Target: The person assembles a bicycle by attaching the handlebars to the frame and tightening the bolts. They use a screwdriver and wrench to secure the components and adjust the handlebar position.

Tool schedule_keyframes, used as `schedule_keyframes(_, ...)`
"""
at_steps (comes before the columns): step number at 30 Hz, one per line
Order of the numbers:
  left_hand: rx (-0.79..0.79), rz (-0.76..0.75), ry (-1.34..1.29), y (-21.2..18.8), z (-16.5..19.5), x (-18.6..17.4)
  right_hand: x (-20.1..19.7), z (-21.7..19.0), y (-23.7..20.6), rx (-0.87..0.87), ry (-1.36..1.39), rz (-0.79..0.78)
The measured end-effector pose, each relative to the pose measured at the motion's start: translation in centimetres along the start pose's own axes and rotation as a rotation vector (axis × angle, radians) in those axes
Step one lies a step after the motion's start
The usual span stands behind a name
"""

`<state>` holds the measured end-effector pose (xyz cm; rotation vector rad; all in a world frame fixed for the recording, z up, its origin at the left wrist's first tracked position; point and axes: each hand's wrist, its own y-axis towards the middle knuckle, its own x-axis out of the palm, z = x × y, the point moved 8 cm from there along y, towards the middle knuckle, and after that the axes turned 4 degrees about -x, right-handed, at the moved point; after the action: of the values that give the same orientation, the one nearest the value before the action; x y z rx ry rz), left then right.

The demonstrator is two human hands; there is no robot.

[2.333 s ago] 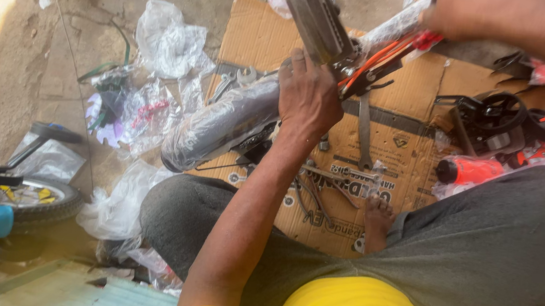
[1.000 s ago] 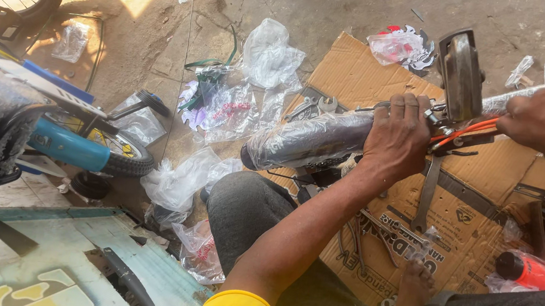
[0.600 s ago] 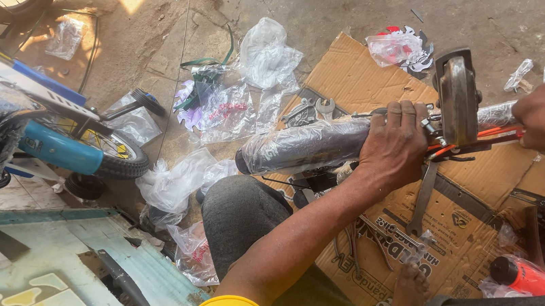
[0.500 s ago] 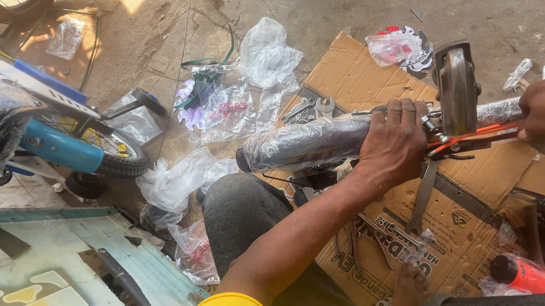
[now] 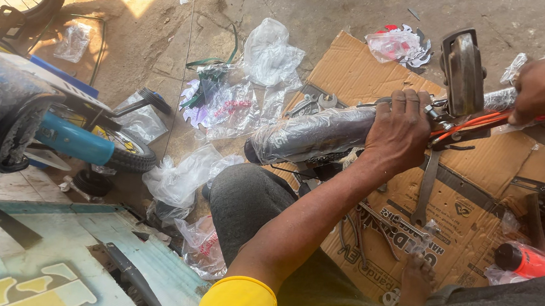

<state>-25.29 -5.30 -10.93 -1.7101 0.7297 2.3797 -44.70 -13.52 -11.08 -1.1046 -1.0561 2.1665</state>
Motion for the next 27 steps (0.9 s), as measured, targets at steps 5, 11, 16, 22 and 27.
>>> schedule_keyframes(5,0.004,-0.019,0.001,-0.1,-0.1,0.1,0.5,-2.3,-3.7,0.132,0.043,0.04)
schedule_keyframes(11,-0.001,0.021,-0.009,0.4,-0.6,0.3,2.1,-1.1,-4.7,0.127,0.186,0.298)
schedule_keyframes(16,-0.002,-0.099,-0.026,0.7,-0.6,2.6,2.6,1.0,-5.1,0.033,0.523,0.441)
schedule_keyframes(22,0.057,-0.032,-0.019,1.4,-0.8,3.3,-0.1,1.4,-10.0,-0.062,0.735,1.142)
schedule_keyframes(27,0.012,-0.099,-0.092,1.5,-1.3,3.0,0.7,-0.1,-11.2,-0.24,0.896,1.408)
